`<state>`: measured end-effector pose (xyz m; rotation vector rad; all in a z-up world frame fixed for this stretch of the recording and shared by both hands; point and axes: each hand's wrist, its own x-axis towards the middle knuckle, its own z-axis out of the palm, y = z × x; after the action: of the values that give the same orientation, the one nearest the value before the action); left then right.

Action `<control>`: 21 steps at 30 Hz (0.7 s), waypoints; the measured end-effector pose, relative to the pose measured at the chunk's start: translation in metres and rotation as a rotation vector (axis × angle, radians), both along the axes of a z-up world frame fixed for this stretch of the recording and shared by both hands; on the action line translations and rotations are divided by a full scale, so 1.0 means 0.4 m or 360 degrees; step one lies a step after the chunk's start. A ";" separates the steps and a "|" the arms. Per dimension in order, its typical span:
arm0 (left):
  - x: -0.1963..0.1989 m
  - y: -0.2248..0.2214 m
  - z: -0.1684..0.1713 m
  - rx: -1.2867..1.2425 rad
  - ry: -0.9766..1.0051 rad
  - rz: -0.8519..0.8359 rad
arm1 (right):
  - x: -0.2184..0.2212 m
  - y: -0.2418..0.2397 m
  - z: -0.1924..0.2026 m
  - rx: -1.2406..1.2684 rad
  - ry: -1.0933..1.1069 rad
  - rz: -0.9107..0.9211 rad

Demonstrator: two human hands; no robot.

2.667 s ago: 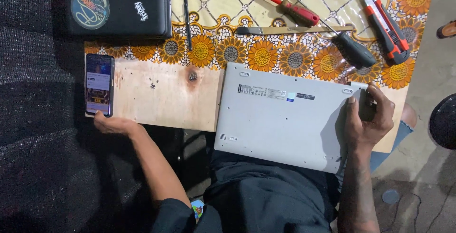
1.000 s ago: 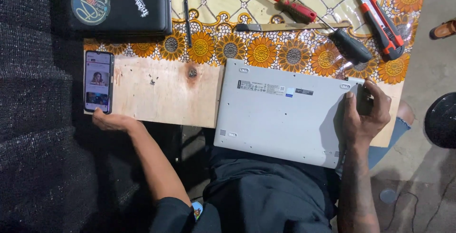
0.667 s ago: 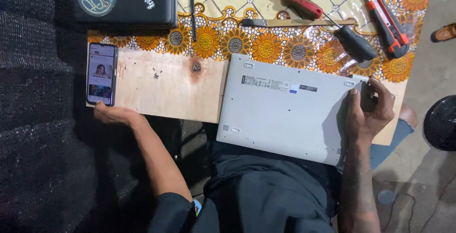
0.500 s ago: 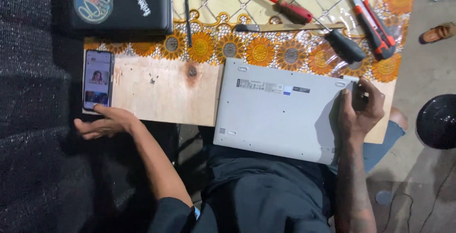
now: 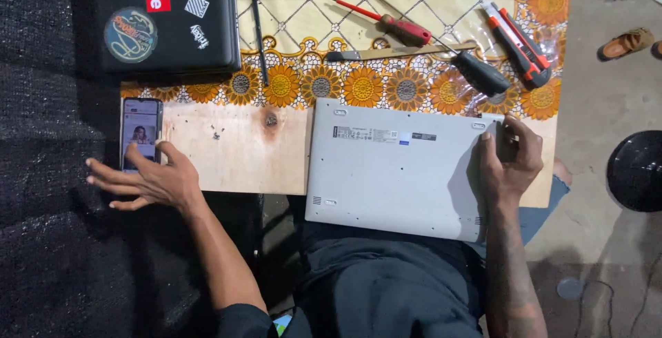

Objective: Aligning the back cover of a laptop and securing it with screws using a manual screwdriver.

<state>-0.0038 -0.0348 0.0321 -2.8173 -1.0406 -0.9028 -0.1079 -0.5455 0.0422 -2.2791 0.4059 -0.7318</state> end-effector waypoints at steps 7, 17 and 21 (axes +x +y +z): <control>0.046 0.018 0.022 -0.0034 0.0125 -0.0151 | -0.006 0.003 -0.012 -0.0047 0.0039 -0.0004; 0.023 -0.044 0.070 -0.0224 0.0001 -0.0095 | -0.007 0.006 -0.013 -0.0086 0.0049 -0.0031; 0.003 -0.062 0.052 -0.0216 -0.0083 -0.0054 | -0.011 -0.006 -0.024 -0.0080 0.0016 0.0043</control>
<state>-0.0025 -0.0598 0.0529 -2.9453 -1.1040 -0.9486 -0.1122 -0.5479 0.0327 -2.3314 0.3645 -0.7245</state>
